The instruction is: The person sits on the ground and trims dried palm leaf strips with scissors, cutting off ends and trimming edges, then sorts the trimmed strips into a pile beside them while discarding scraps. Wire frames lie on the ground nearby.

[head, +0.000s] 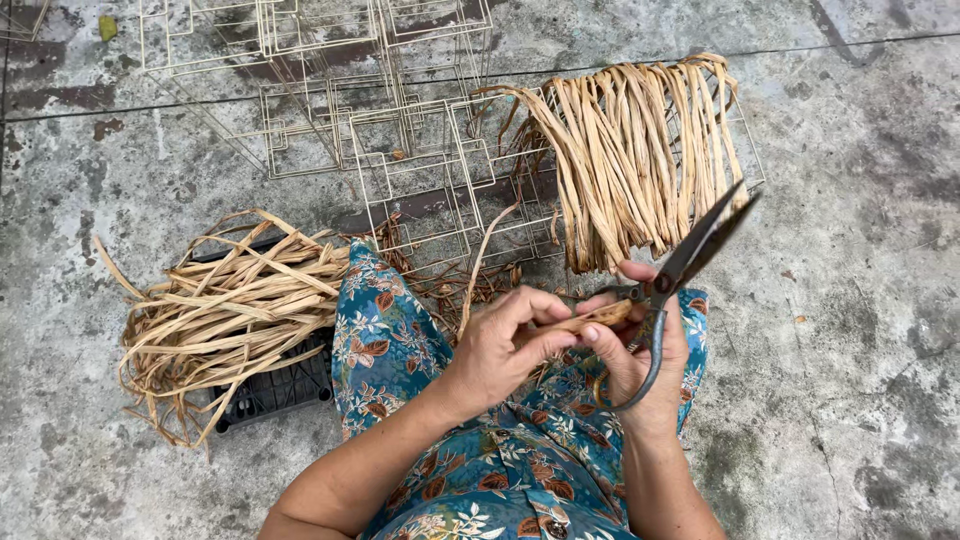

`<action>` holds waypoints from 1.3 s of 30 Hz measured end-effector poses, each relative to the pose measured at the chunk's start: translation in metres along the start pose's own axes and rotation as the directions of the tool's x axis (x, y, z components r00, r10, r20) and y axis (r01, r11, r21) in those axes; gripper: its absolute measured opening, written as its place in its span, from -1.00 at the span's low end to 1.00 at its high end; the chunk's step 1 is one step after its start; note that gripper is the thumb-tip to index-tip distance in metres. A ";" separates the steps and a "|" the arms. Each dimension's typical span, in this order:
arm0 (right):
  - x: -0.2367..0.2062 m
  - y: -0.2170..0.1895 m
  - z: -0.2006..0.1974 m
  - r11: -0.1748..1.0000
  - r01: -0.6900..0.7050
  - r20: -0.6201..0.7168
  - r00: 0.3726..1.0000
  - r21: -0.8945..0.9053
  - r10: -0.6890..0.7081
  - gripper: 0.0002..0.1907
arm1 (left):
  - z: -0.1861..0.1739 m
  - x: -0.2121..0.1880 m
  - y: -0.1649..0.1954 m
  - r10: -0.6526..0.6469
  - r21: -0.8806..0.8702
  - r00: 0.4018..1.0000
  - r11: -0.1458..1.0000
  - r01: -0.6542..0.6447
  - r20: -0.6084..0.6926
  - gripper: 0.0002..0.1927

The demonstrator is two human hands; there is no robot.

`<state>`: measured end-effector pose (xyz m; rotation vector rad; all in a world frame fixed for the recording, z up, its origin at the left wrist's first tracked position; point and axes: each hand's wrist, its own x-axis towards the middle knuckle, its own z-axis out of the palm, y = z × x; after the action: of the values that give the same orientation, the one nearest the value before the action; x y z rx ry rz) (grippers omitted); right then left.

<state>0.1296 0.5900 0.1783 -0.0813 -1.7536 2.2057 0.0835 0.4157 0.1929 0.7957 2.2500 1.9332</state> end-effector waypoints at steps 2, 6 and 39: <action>0.001 -0.004 0.000 0.999 -0.003 -0.028 1.000 0.036 0.005 -0.27 | 0.003 -0.002 -0.013 -0.050 -0.230 0.995 0.971 0.068 0.081 -0.76; 0.002 -0.005 0.001 0.998 0.005 0.000 1.000 0.063 -0.005 -0.26 | 0.008 -0.009 -0.025 -0.244 -0.408 0.950 0.861 0.305 0.194 -0.76; -0.023 0.032 0.002 0.859 0.049 0.189 0.980 -0.510 0.056 -0.16 | 0.017 -0.009 -0.049 -0.230 -0.628 0.970 0.768 0.127 -0.085 -0.82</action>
<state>0.1437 0.5757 0.1450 0.0166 -2.4166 1.7317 0.0814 0.4236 0.1407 0.3275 1.4831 2.4720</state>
